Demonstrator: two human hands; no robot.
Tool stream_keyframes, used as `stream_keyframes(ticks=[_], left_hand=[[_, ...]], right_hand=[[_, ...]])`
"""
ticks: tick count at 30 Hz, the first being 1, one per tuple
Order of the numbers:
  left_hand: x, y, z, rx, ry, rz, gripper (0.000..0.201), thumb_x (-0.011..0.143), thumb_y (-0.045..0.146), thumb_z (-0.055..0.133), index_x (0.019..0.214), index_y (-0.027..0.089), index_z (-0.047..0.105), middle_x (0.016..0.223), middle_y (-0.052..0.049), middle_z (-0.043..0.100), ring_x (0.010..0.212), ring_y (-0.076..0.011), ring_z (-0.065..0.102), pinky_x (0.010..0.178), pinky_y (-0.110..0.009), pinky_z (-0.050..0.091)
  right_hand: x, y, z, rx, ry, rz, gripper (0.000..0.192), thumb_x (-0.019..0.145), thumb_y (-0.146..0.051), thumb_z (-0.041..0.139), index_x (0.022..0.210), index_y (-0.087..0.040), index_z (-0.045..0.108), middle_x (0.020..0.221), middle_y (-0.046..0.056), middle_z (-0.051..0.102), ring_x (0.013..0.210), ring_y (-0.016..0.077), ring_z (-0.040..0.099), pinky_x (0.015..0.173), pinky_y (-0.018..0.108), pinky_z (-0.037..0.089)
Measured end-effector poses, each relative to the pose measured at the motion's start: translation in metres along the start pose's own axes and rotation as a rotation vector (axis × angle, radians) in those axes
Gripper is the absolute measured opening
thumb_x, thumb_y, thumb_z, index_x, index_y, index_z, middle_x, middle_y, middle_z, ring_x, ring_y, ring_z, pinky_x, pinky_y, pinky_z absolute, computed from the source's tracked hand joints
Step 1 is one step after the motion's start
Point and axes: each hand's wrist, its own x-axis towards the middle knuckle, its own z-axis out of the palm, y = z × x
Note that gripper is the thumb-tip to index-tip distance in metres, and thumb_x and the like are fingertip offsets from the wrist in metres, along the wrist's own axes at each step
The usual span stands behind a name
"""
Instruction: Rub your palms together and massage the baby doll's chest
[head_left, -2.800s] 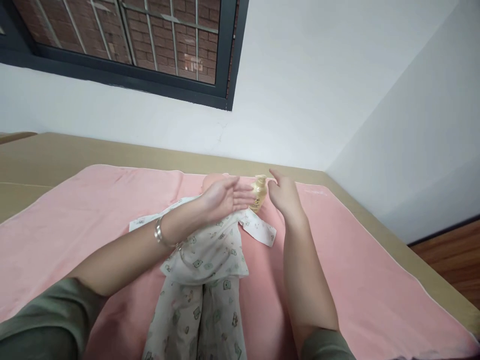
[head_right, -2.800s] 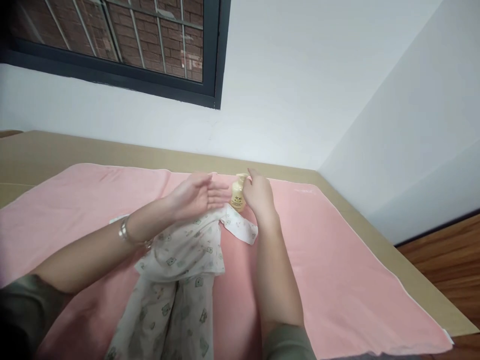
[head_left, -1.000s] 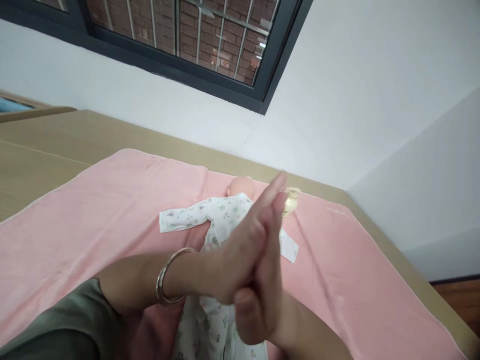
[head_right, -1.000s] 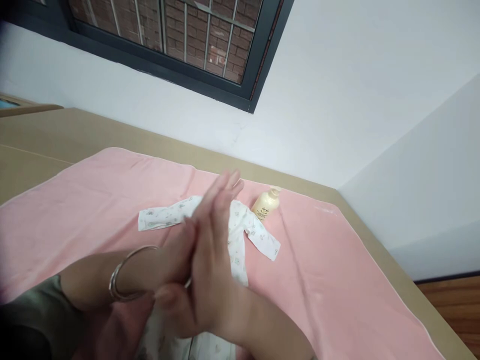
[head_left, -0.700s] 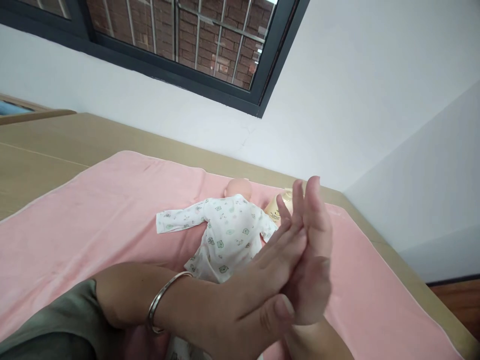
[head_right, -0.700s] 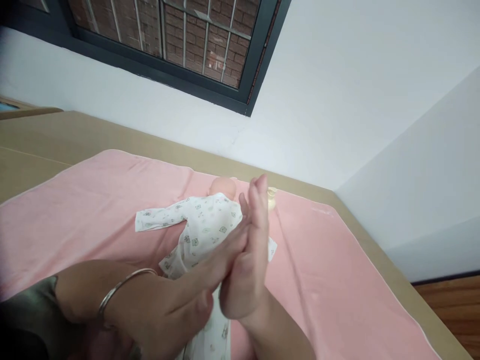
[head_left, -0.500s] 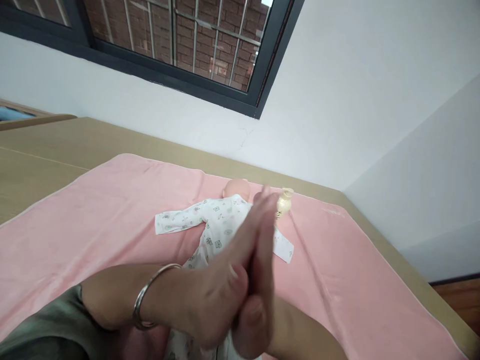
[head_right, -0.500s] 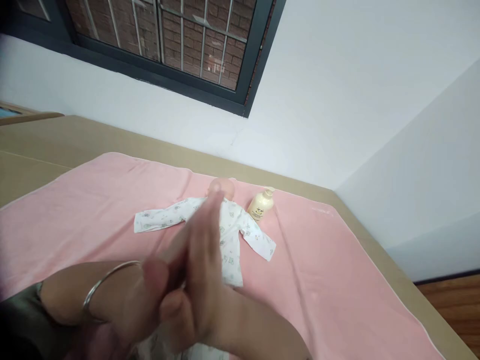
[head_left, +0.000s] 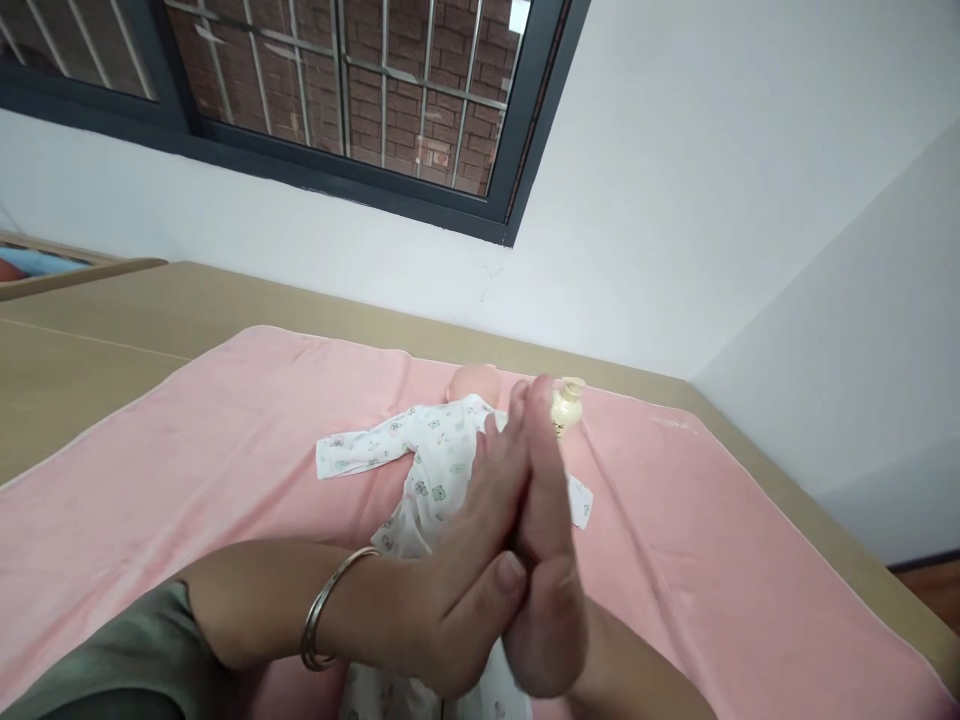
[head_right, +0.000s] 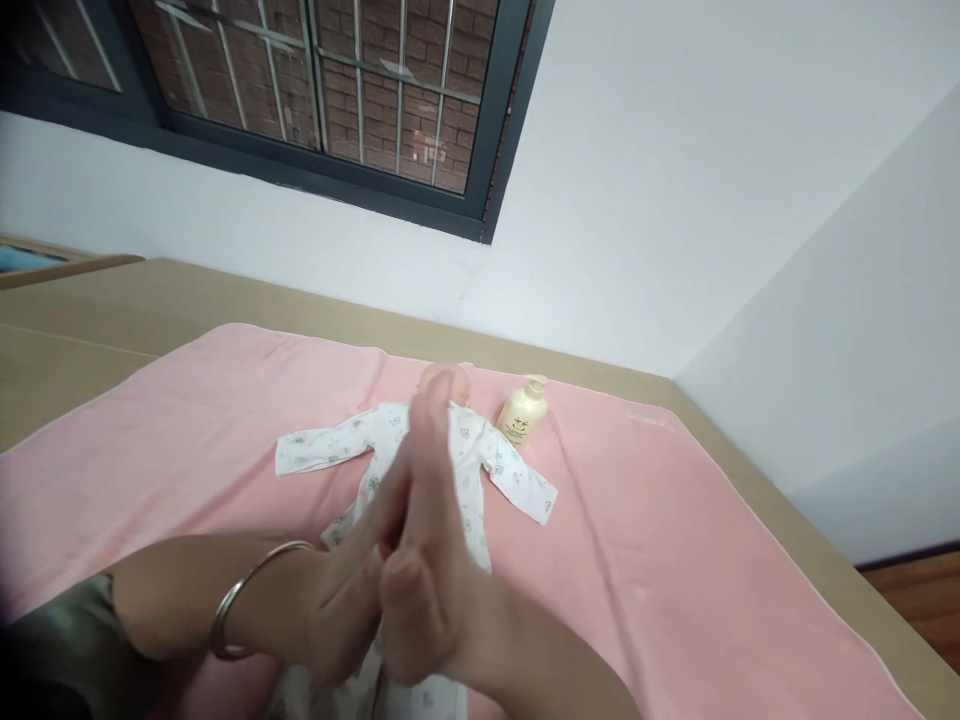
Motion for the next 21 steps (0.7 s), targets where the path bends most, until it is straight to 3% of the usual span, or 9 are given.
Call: stream_keyframes(ticks=[3,6,9,12,16,21], left_hand=[[0.013,-0.01,0.0,0.123,-0.001,0.08,0.063,0.103,0.049,0.035,0.161,0.028,0.027,0.171,-0.003,0.022,0.159,-0.0299,0.01,0.131,-0.051,0.005],[0.039,-0.039,-0.012,0.134,0.201,-0.063,0.063,0.102,0.051,0.038,0.158,0.023,0.032,0.17,-0.007,0.026,0.159,-0.0268,0.014,0.131,-0.047,0.005],[0.063,-0.08,-0.028,0.139,0.436,-0.155,0.056,0.1,0.048,0.043,0.15,0.022,0.044,0.165,-0.009,0.036,0.156,-0.025,0.026,0.13,-0.043,0.011],[0.073,-0.113,-0.037,0.186,0.524,-0.151,0.046,0.097,0.042,0.048,0.137,0.021,0.056,0.154,-0.012,0.051,0.148,-0.025,0.04,0.128,-0.042,0.018],[0.069,-0.132,-0.036,0.159,0.525,-0.181,0.039,0.096,0.042,0.045,0.122,0.022,0.065,0.135,-0.011,0.065,0.133,-0.0257,0.055,0.122,-0.042,0.032],[0.065,-0.136,-0.034,0.191,0.516,-0.17,0.039,0.095,0.039,0.044,0.126,0.023,0.062,0.138,-0.01,0.064,0.133,-0.0256,0.055,0.12,-0.042,0.035]], right_hand=[[0.019,0.014,-0.014,-0.006,0.207,0.025,0.065,0.104,-0.042,0.034,0.163,-0.036,0.008,0.172,-0.001,0.008,0.158,0.0291,0.005,0.124,0.063,0.026],[0.034,0.042,-0.015,-0.079,0.303,0.072,0.059,0.103,-0.036,0.034,0.161,-0.032,0.024,0.171,0.003,0.017,0.158,0.028,0.014,0.122,0.06,0.031],[0.038,0.078,0.001,-0.14,0.076,0.179,0.054,0.098,-0.03,0.042,0.151,-0.026,0.046,0.16,0.007,0.043,0.151,0.0258,0.035,0.122,0.051,0.036],[0.034,0.108,0.023,-0.192,-0.113,0.219,0.059,0.094,-0.019,0.039,0.152,-0.023,0.046,0.153,0.007,0.053,0.145,0.0222,0.046,0.122,0.045,0.038],[0.028,0.132,0.037,-0.276,-0.183,0.158,0.063,0.093,-0.015,0.037,0.156,-0.017,0.039,0.157,0.01,0.047,0.148,0.0225,0.041,0.123,0.045,0.036],[0.03,0.148,0.023,-0.411,-0.312,0.138,0.062,0.096,-0.021,0.04,0.158,-0.017,0.036,0.16,0.011,0.042,0.154,0.0239,0.03,0.125,0.049,0.032]])
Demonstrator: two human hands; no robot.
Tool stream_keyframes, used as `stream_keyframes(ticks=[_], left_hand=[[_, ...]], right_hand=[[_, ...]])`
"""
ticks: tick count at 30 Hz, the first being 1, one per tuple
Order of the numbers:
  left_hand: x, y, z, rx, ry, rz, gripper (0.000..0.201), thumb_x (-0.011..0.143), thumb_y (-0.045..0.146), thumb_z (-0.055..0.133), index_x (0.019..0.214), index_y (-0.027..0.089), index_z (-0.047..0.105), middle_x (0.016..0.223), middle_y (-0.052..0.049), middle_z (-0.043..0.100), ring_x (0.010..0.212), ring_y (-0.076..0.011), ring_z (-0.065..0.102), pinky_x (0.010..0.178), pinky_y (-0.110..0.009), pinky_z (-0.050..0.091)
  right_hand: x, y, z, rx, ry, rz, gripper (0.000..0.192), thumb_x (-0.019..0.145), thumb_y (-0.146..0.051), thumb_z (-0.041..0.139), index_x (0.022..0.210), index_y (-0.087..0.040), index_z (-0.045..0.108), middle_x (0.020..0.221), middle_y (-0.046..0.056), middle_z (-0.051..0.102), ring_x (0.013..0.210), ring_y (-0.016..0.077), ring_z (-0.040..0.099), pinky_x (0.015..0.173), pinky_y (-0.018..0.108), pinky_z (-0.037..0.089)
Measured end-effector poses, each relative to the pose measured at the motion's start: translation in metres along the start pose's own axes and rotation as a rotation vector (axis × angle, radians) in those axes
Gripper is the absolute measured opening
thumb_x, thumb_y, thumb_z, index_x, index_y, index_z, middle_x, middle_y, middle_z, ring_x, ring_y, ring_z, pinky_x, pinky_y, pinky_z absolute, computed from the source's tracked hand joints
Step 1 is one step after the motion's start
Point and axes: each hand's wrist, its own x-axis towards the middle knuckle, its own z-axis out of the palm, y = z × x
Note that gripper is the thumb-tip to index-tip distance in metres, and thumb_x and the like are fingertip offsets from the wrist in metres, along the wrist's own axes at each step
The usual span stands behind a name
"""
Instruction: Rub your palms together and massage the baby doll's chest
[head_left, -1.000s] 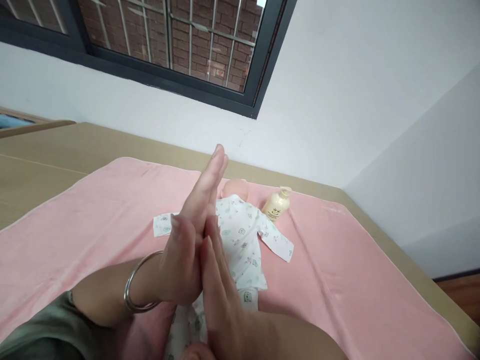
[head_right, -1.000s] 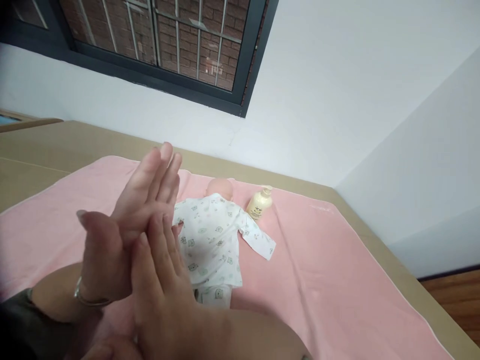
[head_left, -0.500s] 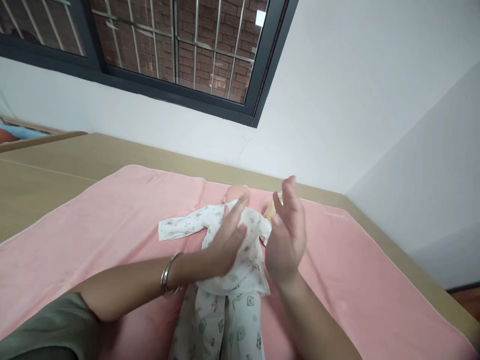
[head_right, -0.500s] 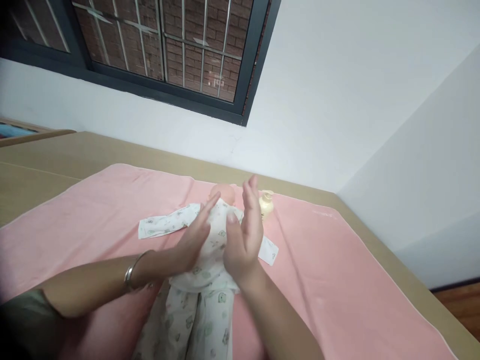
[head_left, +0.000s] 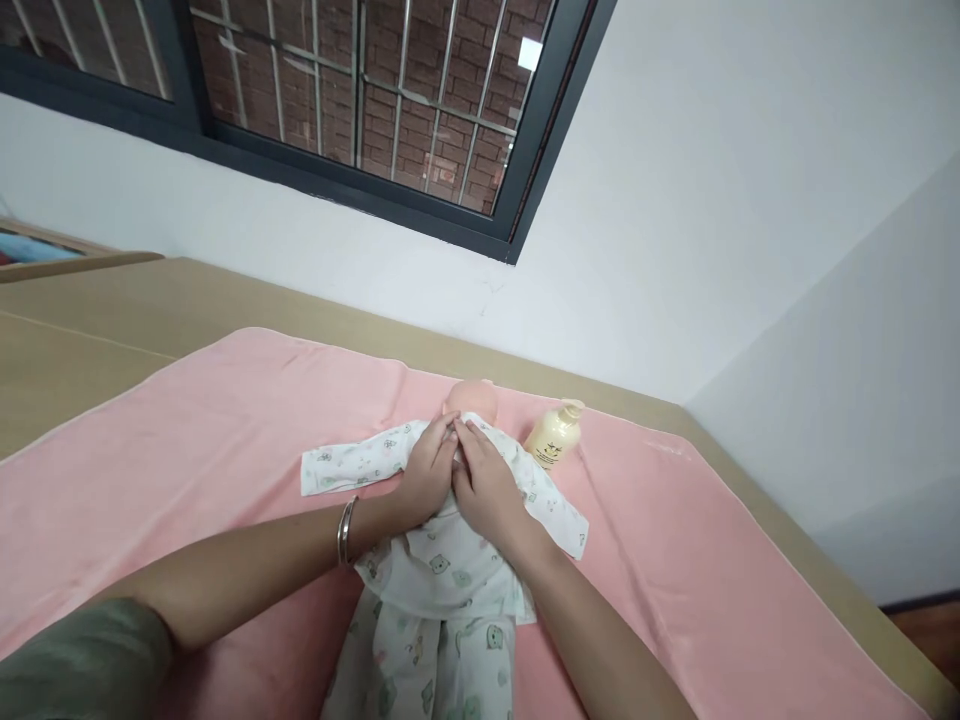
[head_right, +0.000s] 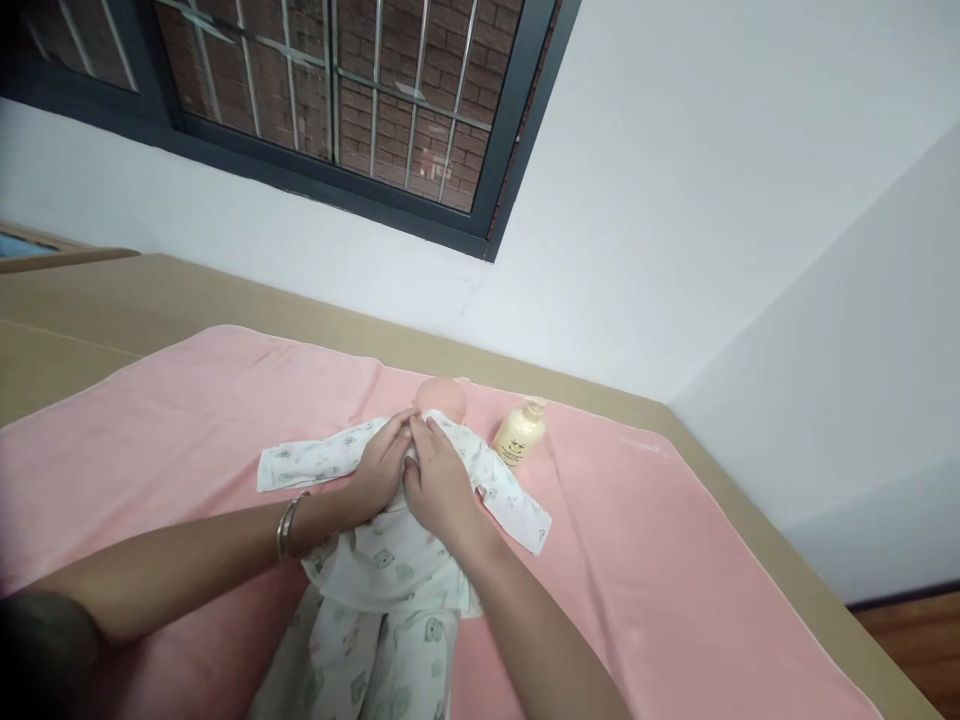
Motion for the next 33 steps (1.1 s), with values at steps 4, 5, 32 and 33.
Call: stream_keyframes(ticks=[4,5,32,33], left_hand=[[-0.001,-0.003,0.0,0.041,0.04,-0.021,0.043,0.096,0.039,0.044,0.13,0.018,0.061,0.141,-0.014,0.061,0.137,-0.0264,0.052,0.122,-0.042,0.032],[-0.002,-0.003,0.0,0.041,0.048,-0.024,0.043,0.096,0.039,0.045,0.13,0.018,0.061,0.141,-0.014,0.061,0.137,-0.0267,0.052,0.122,-0.042,0.032],[0.002,-0.025,0.001,0.22,0.105,0.183,0.04,0.095,0.032,0.042,0.131,0.017,0.054,0.138,-0.015,0.059,0.135,-0.0275,0.052,0.118,-0.05,0.039],[0.002,-0.026,0.002,0.258,0.109,0.192,0.042,0.093,0.029,0.044,0.132,0.016,0.053,0.139,-0.015,0.058,0.135,-0.0279,0.051,0.118,-0.05,0.038]], right_hand=[[0.004,0.018,-0.01,-0.054,-0.06,0.144,0.057,0.102,-0.038,0.041,0.154,-0.014,0.043,0.161,0.015,0.04,0.154,0.0283,0.028,0.126,0.053,0.026],[0.005,0.02,-0.011,-0.069,-0.057,0.202,0.059,0.103,-0.042,0.04,0.154,-0.011,0.042,0.161,0.018,0.039,0.154,0.0298,0.028,0.126,0.053,0.026],[-0.002,0.004,-0.004,-0.168,-0.156,0.145,0.056,0.104,-0.036,0.034,0.156,-0.015,0.04,0.166,0.009,0.032,0.157,0.0287,0.019,0.127,0.053,0.013],[0.0,0.009,-0.005,-0.152,-0.133,0.206,0.059,0.104,-0.04,0.034,0.157,-0.013,0.038,0.166,0.012,0.031,0.156,0.029,0.02,0.127,0.052,0.014]])
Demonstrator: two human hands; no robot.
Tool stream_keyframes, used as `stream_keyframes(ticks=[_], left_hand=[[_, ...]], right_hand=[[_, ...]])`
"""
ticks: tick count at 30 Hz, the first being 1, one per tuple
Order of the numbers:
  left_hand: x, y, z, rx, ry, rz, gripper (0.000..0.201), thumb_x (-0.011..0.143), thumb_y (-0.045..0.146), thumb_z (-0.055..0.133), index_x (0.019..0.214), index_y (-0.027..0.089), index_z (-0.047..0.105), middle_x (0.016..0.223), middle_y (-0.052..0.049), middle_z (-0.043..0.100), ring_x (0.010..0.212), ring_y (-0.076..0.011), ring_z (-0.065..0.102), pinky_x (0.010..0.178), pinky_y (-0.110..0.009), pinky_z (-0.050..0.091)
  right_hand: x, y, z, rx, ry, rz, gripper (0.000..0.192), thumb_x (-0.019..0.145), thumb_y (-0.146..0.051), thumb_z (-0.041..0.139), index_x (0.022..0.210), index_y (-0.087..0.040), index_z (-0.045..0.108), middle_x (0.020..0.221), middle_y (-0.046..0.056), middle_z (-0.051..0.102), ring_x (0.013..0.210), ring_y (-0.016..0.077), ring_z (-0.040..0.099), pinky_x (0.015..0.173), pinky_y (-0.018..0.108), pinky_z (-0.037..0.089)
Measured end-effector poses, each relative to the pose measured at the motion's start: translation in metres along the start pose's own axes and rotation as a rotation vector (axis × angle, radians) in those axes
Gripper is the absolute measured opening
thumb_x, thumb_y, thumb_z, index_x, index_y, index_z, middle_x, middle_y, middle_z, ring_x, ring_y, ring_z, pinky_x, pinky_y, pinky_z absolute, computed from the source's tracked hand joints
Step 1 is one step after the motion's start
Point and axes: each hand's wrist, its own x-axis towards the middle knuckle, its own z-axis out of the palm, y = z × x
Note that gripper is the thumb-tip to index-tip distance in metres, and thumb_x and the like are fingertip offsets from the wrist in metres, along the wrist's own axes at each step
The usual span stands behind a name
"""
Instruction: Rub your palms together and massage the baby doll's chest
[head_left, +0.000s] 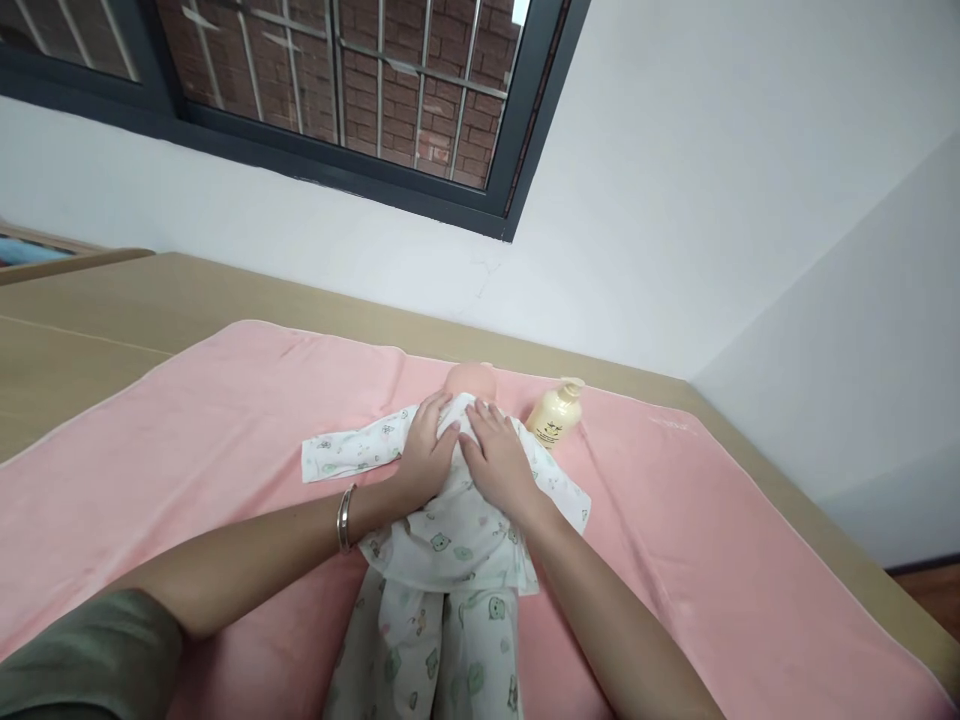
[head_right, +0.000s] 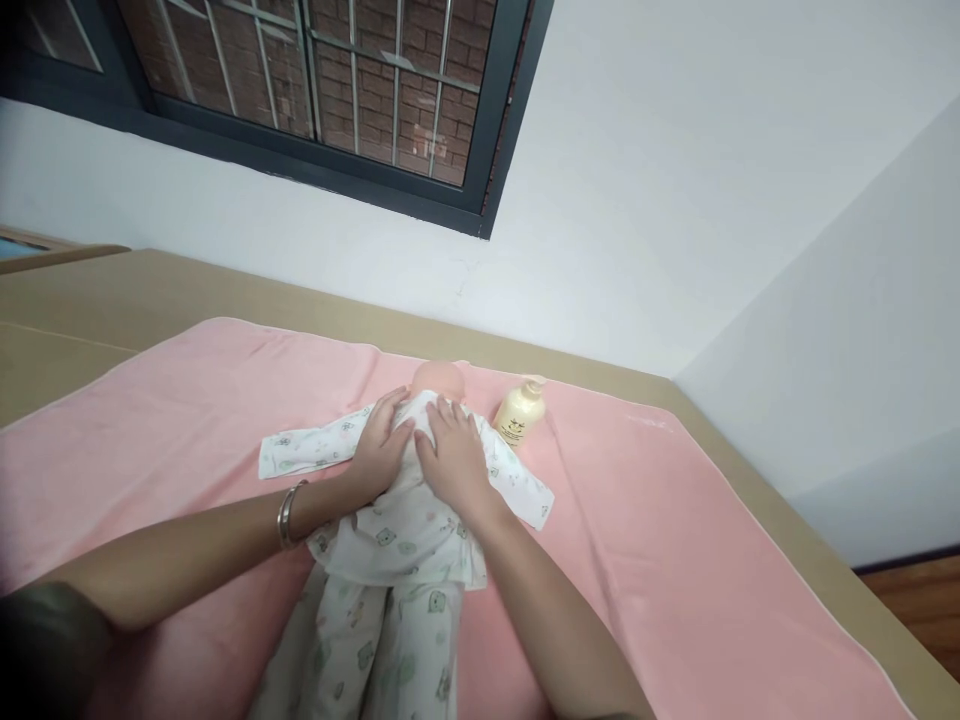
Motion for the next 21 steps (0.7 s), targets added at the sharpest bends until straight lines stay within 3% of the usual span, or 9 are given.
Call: stream_keyframes(ticks=[5,11,16,18,21], left_hand=[[-0.001,-0.001,0.001,0.188,-0.026,-0.026,0.05,0.085,0.022,0.046,0.135,0.013,0.05,0.136,-0.017,0.057,0.133,-0.0305,0.05,0.116,-0.051,0.039],[0.017,-0.002,-0.008,0.43,-0.268,0.002,0.042,0.091,0.032,0.045,0.126,0.011,0.057,0.125,-0.018,0.064,0.121,-0.0337,0.056,0.109,-0.053,0.043],[0.037,-0.002,-0.015,0.519,-0.405,-0.032,0.039,0.095,0.038,0.042,0.115,0.013,0.063,0.115,-0.017,0.07,0.115,-0.0328,0.062,0.102,-0.048,0.048],[0.031,-0.002,-0.013,0.563,-0.407,0.009,0.04,0.095,0.037,0.039,0.117,0.012,0.063,0.117,-0.018,0.069,0.117,-0.0332,0.062,0.103,-0.049,0.047],[0.01,-0.002,-0.005,0.658,-0.32,0.136,0.049,0.097,0.035,0.036,0.131,0.005,0.054,0.138,-0.026,0.059,0.135,-0.0379,0.05,0.112,-0.055,0.04]], right_hand=[[0.008,0.011,-0.001,0.02,0.054,0.236,0.075,0.103,-0.05,0.033,0.154,0.004,0.033,0.163,0.026,0.029,0.155,0.0336,0.022,0.126,0.047,0.017],[0.003,0.0,-0.008,-0.065,0.02,0.304,0.073,0.104,-0.05,0.031,0.152,0.004,0.038,0.161,0.028,0.033,0.153,0.0393,0.025,0.124,0.051,0.02],[-0.012,-0.021,-0.008,-0.116,-0.027,0.263,0.066,0.104,-0.038,0.028,0.155,0.005,0.032,0.163,0.026,0.03,0.155,0.0356,0.021,0.124,0.049,0.02],[-0.012,-0.02,-0.007,-0.09,-0.04,0.232,0.065,0.104,-0.036,0.027,0.155,0.004,0.032,0.164,0.025,0.029,0.156,0.0338,0.02,0.124,0.048,0.021],[-0.001,-0.003,-0.009,-0.026,-0.014,0.213,0.062,0.104,-0.038,0.028,0.152,0.0,0.04,0.16,0.023,0.038,0.153,0.0324,0.029,0.124,0.046,0.023]])
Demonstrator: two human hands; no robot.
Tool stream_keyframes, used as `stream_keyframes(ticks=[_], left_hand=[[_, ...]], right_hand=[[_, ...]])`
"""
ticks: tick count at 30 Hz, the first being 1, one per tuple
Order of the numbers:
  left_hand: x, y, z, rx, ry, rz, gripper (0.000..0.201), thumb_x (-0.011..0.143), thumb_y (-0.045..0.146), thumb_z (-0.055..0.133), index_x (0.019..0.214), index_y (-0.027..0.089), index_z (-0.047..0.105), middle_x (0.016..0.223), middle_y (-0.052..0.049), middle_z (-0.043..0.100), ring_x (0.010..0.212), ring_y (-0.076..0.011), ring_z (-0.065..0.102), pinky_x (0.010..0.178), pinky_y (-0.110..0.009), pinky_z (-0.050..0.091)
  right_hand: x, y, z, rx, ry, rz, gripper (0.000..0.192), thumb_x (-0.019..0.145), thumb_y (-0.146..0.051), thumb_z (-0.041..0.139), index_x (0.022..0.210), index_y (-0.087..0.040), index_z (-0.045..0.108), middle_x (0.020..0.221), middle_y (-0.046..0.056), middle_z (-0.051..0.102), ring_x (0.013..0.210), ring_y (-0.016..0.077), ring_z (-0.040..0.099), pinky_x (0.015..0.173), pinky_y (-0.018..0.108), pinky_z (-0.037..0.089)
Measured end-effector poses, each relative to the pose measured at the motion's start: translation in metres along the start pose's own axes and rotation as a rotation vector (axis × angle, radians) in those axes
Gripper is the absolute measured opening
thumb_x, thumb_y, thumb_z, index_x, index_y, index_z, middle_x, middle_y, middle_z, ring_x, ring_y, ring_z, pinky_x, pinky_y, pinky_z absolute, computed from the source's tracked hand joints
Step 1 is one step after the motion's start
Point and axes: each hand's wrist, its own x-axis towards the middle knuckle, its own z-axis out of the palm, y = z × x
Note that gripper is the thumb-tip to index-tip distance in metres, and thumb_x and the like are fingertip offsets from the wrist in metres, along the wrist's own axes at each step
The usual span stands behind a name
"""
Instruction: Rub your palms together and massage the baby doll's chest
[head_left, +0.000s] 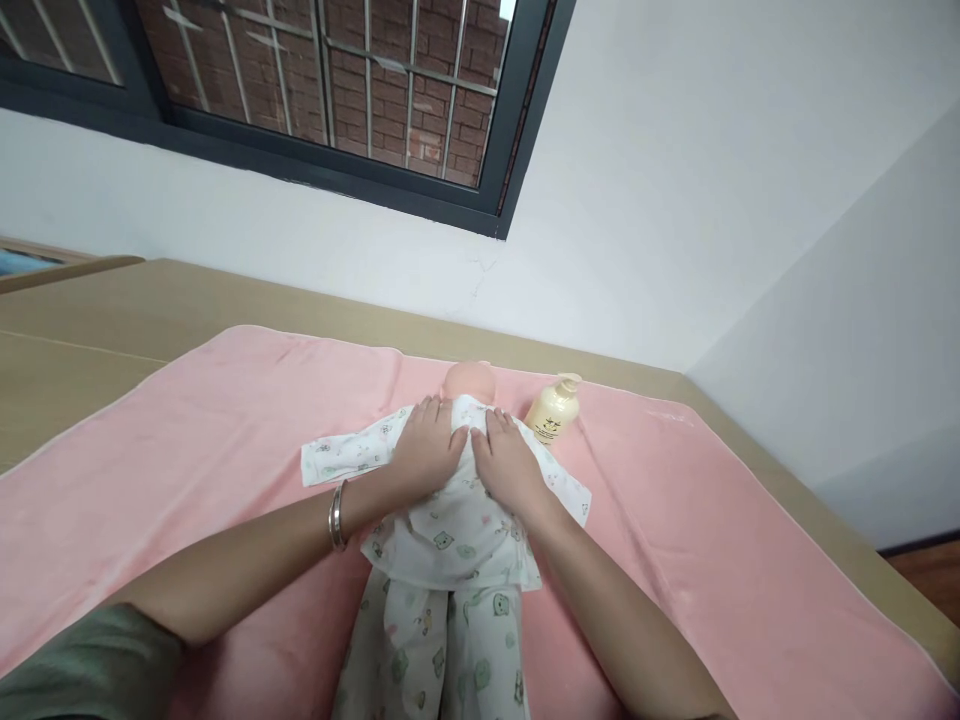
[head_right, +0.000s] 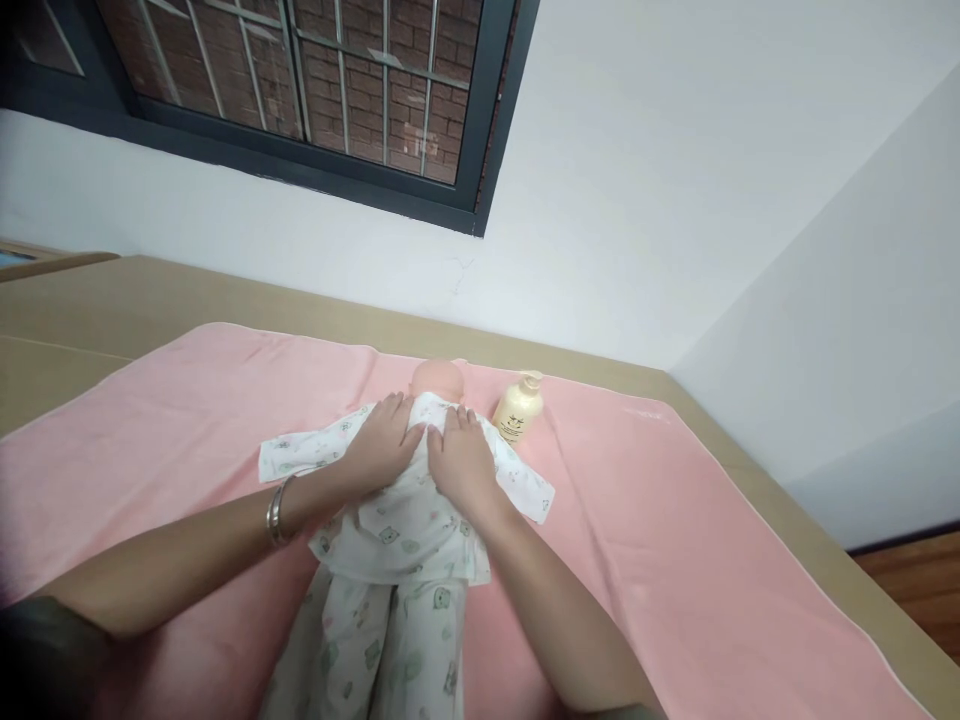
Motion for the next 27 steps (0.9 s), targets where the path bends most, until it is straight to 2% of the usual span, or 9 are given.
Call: stream_keyframes(ticks=[2,4,8,11,14,17,19,24,27], left_hand=[[-0.011,0.006,0.005,0.04,0.06,0.036,0.054,0.097,0.035,0.037,0.139,0.002,0.047,0.148,-0.029,0.049,0.144,-0.0399,0.041,0.115,-0.058,0.035],[-0.014,0.009,0.004,0.03,0.064,0.04,0.054,0.097,0.036,0.039,0.139,0.004,0.047,0.147,-0.028,0.05,0.143,-0.0403,0.041,0.114,-0.059,0.036],[0.006,0.001,-0.012,-0.062,-0.083,-0.028,0.039,0.097,0.04,0.039,0.114,0.012,0.061,0.119,-0.022,0.067,0.118,-0.0367,0.06,0.102,-0.054,0.046],[0.017,-0.004,-0.019,-0.113,-0.163,-0.082,0.038,0.097,0.042,0.038,0.105,0.014,0.062,0.109,-0.019,0.069,0.108,-0.0341,0.063,0.097,-0.051,0.049],[0.008,0.001,-0.013,-0.082,-0.099,-0.045,0.039,0.096,0.038,0.04,0.115,0.011,0.06,0.117,-0.022,0.067,0.116,-0.0357,0.06,0.103,-0.053,0.045],[-0.011,0.01,-0.003,-0.049,0.023,0.039,0.048,0.094,0.034,0.043,0.131,0.005,0.053,0.138,-0.028,0.056,0.136,-0.0409,0.047,0.113,-0.058,0.035],[-0.017,0.013,-0.001,-0.062,0.05,0.06,0.051,0.094,0.034,0.044,0.135,0.005,0.051,0.144,-0.029,0.051,0.142,-0.0421,0.041,0.115,-0.059,0.032],[0.01,-0.001,-0.013,-0.111,-0.133,-0.044,0.044,0.098,0.042,0.036,0.118,0.011,0.061,0.121,-0.022,0.067,0.12,-0.0358,0.06,0.104,-0.052,0.044],[0.026,-0.009,-0.019,-0.127,-0.234,-0.156,0.05,0.1,0.047,0.031,0.117,0.012,0.062,0.119,-0.021,0.069,0.118,-0.0341,0.063,0.101,-0.048,0.046]], right_hand=[[0.011,0.01,-0.001,0.03,0.016,0.014,0.061,0.104,-0.042,0.029,0.149,-0.004,0.045,0.157,0.021,0.044,0.15,0.0322,0.034,0.123,0.046,0.025],[0.016,0.015,-0.001,0.022,0.02,0.029,0.061,0.104,-0.044,0.031,0.149,-0.005,0.046,0.157,0.02,0.044,0.15,0.0329,0.035,0.123,0.047,0.025],[0.004,0.003,0.001,-0.078,0.034,-0.003,0.062,0.105,-0.038,0.03,0.151,0.002,0.041,0.158,0.025,0.041,0.151,0.0342,0.033,0.124,0.047,0.022],[-0.008,-0.007,0.0,-0.106,0.005,-0.053,0.06,0.104,-0.034,0.03,0.151,0.003,0.041,0.157,0.025,0.042,0.151,0.0329,0.031,0.124,0.045,0.022],[-0.005,-0.002,-0.003,-0.057,-0.003,-0.061,0.056,0.105,-0.035,0.032,0.148,-0.003,0.046,0.156,0.022,0.045,0.15,0.0304,0.035,0.122,0.044,0.026],[0.01,0.013,-0.007,0.019,0.014,-0.064,0.051,0.105,-0.04,0.033,0.141,-0.009,0.053,0.148,0.019,0.055,0.142,0.0282,0.046,0.117,0.041,0.033],[0.018,0.02,-0.008,0.054,0.009,-0.079,0.049,0.105,-0.041,0.034,0.137,-0.011,0.056,0.142,0.017,0.06,0.135,0.0267,0.053,0.114,0.039,0.036],[0.008,0.009,-0.005,-0.035,0.04,-0.096,0.054,0.105,-0.037,0.031,0.143,-0.004,0.051,0.149,0.021,0.054,0.141,0.0297,0.046,0.118,0.042,0.031],[-0.005,-0.004,-0.002,-0.104,0.029,-0.103,0.056,0.104,-0.034,0.031,0.147,-0.001,0.046,0.153,0.024,0.049,0.147,0.0314,0.039,0.122,0.044,0.025]])
